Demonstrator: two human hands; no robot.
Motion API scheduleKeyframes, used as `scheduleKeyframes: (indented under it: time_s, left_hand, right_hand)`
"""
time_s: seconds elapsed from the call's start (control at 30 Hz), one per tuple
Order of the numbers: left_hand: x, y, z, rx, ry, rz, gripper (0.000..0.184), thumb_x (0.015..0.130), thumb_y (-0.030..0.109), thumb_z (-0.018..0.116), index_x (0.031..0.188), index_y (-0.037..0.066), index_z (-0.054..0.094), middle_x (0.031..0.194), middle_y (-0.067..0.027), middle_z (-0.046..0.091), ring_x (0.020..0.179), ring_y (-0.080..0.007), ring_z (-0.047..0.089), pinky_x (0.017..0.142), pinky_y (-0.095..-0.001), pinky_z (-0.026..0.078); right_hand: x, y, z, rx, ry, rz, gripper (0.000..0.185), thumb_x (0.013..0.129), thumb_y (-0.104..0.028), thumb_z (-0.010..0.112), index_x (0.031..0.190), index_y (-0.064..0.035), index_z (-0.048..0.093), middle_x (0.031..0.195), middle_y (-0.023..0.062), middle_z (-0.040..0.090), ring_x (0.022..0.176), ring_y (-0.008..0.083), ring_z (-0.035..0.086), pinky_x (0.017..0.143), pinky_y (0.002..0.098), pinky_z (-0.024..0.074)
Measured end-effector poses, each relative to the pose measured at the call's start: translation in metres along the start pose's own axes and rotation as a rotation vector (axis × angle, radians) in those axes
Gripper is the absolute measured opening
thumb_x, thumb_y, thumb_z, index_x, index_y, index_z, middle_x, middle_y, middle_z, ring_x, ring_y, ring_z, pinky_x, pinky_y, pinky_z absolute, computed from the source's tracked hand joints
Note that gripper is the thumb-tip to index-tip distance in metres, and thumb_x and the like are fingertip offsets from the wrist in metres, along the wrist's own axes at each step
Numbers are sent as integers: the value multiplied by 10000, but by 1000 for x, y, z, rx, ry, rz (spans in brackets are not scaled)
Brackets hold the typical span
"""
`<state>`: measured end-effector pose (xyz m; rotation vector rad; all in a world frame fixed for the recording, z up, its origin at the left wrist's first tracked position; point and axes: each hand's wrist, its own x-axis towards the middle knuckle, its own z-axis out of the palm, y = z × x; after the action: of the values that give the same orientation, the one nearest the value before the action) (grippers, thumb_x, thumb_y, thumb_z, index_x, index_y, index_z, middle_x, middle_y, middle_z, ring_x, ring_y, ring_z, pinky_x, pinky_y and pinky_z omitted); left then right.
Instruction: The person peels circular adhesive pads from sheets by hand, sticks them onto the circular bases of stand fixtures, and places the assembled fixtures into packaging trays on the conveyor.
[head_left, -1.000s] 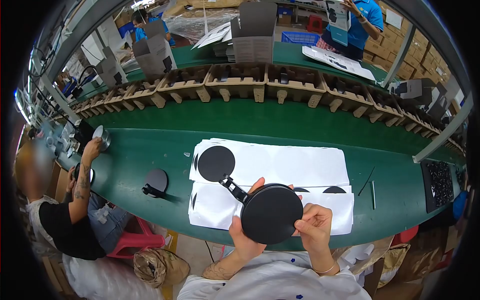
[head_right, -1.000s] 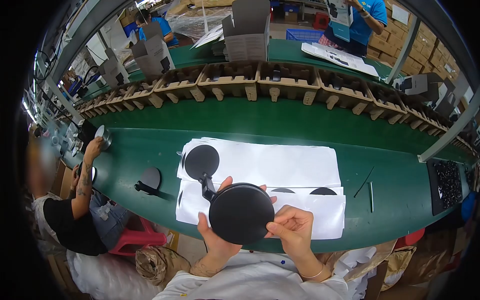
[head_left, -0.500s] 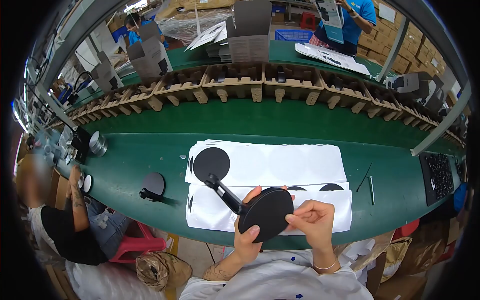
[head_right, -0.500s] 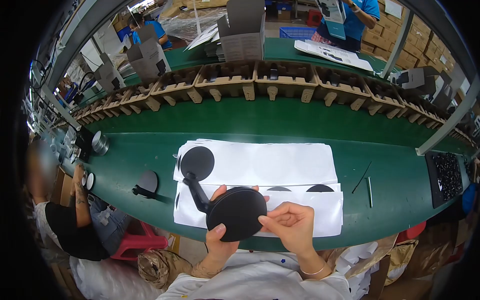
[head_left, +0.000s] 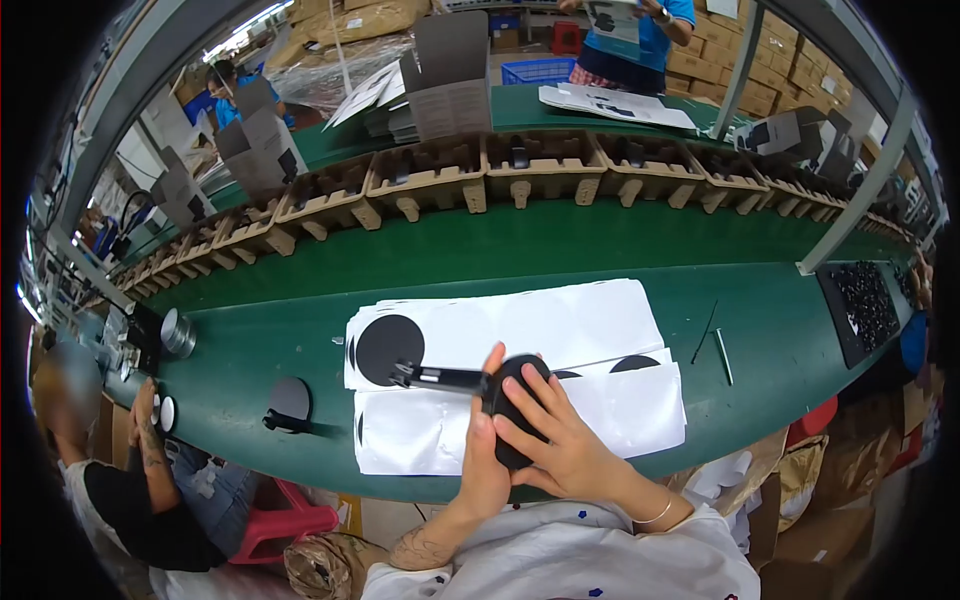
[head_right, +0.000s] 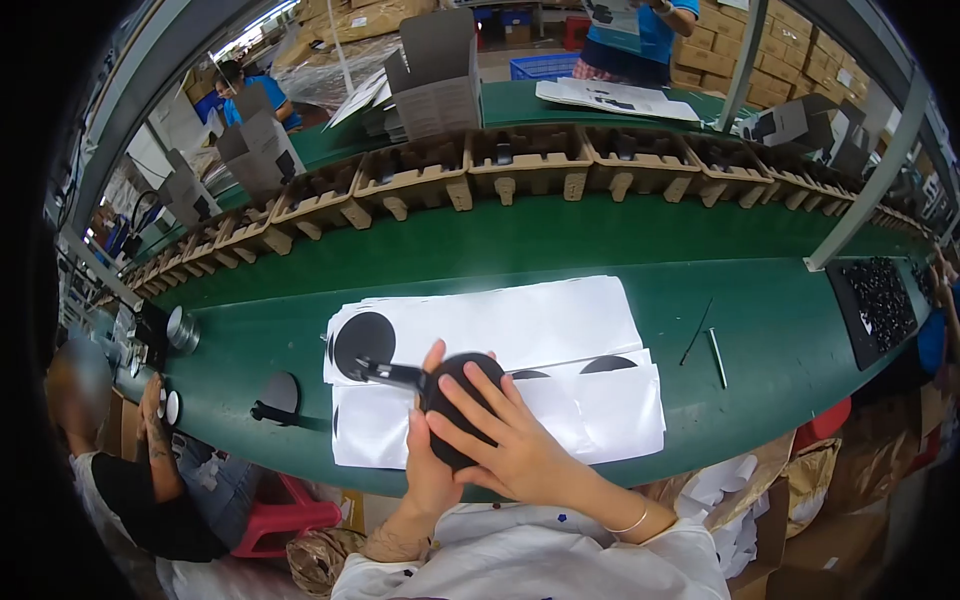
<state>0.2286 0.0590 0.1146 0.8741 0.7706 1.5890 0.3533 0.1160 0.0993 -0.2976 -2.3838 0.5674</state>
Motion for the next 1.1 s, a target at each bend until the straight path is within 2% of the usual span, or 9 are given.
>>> scheduleKeyframes:
  time_s: [0.17, 0.27, 0.3, 0.4, 0.5, 0.53, 0.63, 0.87, 1.1]
  left_hand:
    - [23, 9, 2, 23, -53, -87, 741, 966, 344, 445, 1493, 97, -13, 1460, -115, 199, 1294, -196, 288, 1052, -288, 245]
    - [31, 27, -10, 319, -223, -316, 854, 948, 308, 509, 1465, 76, -130, 1500, -206, 112, 1386, -281, 191, 1081, -350, 245]
    - [30, 41, -13, 310, -271, -409, 800, 930, 323, 539, 1471, 19, 35, 1516, -218, 64, 1406, -330, 137, 1087, -379, 255]
    - [36, 85, -14, 567, -677, -424, 731, 880, 251, 598, 1463, 39, 210, 1456, -155, 349, 1336, -268, 339, 1091, -390, 245]
    - [31, 111, 2, 609, -664, 134, 619, 852, 217, 620, 1392, 27, 382, 1348, -176, 479, 1263, -297, 439, 1072, -410, 293]
    - [30, 114, 9, 729, -663, 263, 615, 852, 218, 619, 1388, 27, 385, 1344, -175, 480, 1260, -297, 440, 1070, -410, 294]
    - [29, 106, 31, 1044, -679, 550, 602, 851, 220, 618, 1376, 29, 392, 1333, -171, 485, 1250, -295, 444, 1065, -412, 297]
    - [50, 84, 53, 1314, -752, 694, 572, 849, 224, 615, 1347, 33, 410, 1307, -164, 495, 1227, -290, 453, 1053, -414, 304]
    - [63, 79, 49, 1351, -792, 689, 542, 847, 229, 612, 1319, 36, 428, 1281, -157, 506, 1204, -285, 463, 1041, -417, 311]
  right_hand:
    - [-2, 13, -11, -69, 271, -68, 458, 776, 10, 635, 1226, -8, 552, 1292, 217, 509, 1148, 409, 532, 823, 386, 539]
    - [-5, 34, -41, -26, 355, 236, 402, 818, 69, 535, 1216, 15, 567, 1142, 218, 617, 983, 251, 657, 742, 327, 541]
    - [7, 38, -64, 89, 293, 451, 372, 842, 10, 564, 1214, 19, 569, 1126, 188, 637, 918, 176, 659, 719, 269, 518]
    - [31, 116, -88, 327, 394, 559, 355, 837, -100, 639, 1179, -12, 608, 826, -27, 608, 640, 17, 419, 548, 166, 350]
    - [80, 196, -107, 63, 583, 538, 313, 846, -63, 605, 1155, -16, 625, 709, -44, 564, 594, 29, 415, 504, 199, 353]
    - [99, 232, -118, -22, 604, 535, 334, 833, -97, 619, 1161, -31, 628, 774, 45, 657, 656, 104, 576, 590, 250, 459]
    - [153, 329, -135, -557, 762, 424, 336, 793, -152, 627, 1106, -32, 652, 942, 204, 671, 917, 307, 651, 793, 352, 498]
    - [186, 391, -137, -779, 435, 883, 352, 728, -163, 645, 1027, 22, 656, 966, 226, 663, 970, 374, 628, 863, 413, 490]
    - [175, 366, -142, -723, 421, 716, 296, 641, -137, 583, 826, 92, 608, 860, 320, 613, 878, 440, 604, 797, 457, 486]
